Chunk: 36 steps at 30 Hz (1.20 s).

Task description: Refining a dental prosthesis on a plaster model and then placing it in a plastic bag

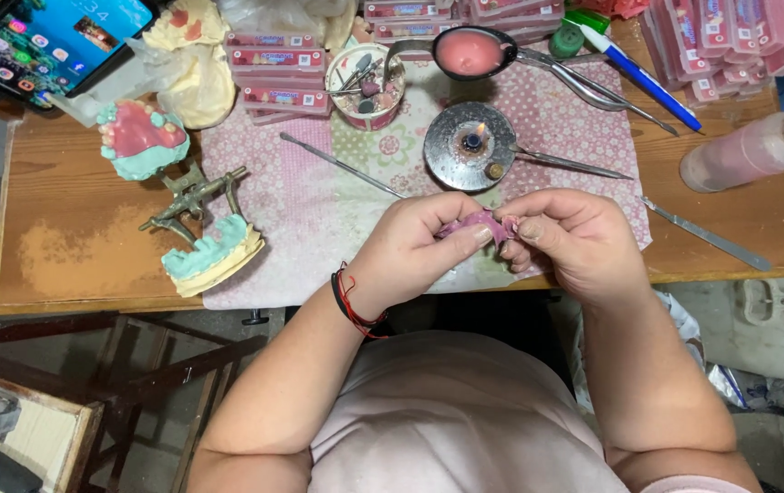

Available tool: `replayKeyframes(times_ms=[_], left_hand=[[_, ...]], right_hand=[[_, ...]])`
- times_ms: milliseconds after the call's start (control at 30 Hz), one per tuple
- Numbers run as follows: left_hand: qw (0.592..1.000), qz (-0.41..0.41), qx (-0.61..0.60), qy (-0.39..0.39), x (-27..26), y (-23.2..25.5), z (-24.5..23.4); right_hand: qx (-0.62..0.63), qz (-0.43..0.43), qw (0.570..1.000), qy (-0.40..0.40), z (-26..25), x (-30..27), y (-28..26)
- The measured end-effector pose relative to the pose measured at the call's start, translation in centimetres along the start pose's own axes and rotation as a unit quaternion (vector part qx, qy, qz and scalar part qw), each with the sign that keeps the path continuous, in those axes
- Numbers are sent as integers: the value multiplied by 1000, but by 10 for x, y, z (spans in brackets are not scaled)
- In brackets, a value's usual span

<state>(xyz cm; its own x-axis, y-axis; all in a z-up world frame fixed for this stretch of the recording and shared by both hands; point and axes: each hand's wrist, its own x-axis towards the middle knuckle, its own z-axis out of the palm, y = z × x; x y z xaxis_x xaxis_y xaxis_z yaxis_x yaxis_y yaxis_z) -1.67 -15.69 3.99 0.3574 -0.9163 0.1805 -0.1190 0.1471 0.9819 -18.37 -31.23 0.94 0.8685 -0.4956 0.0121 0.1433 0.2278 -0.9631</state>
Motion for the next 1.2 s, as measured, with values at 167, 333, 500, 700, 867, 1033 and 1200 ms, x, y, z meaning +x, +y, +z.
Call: replayKeyframes(times_ms=[167,333,500,700,867,1033,1200], left_hand=[[1000,-4,-1,-2,1,-2,0],[1000,-12,5,1,0,-2,0],[1000,-12,14,3,1,1,-1],[1000,-8,25,7,1,4,-2],[1000,-1,17,17,0,3,-1],[1000,9,24,18,2,13,-1],[1000,4,19,16,2,11,-2]], right_hand=[[-21,1,1000,3,-4,-1,6],[-23,-4,1000,5,-1,-1,2],[-2,-18,1000,9,1,0,-1],[-5,-15,1000,4,3,2,-1],[-10,-29,1000,6,3,0,1],[-25,-46,999,1,0,-3,2],[-6,-30,999,10,1,-2,2]])
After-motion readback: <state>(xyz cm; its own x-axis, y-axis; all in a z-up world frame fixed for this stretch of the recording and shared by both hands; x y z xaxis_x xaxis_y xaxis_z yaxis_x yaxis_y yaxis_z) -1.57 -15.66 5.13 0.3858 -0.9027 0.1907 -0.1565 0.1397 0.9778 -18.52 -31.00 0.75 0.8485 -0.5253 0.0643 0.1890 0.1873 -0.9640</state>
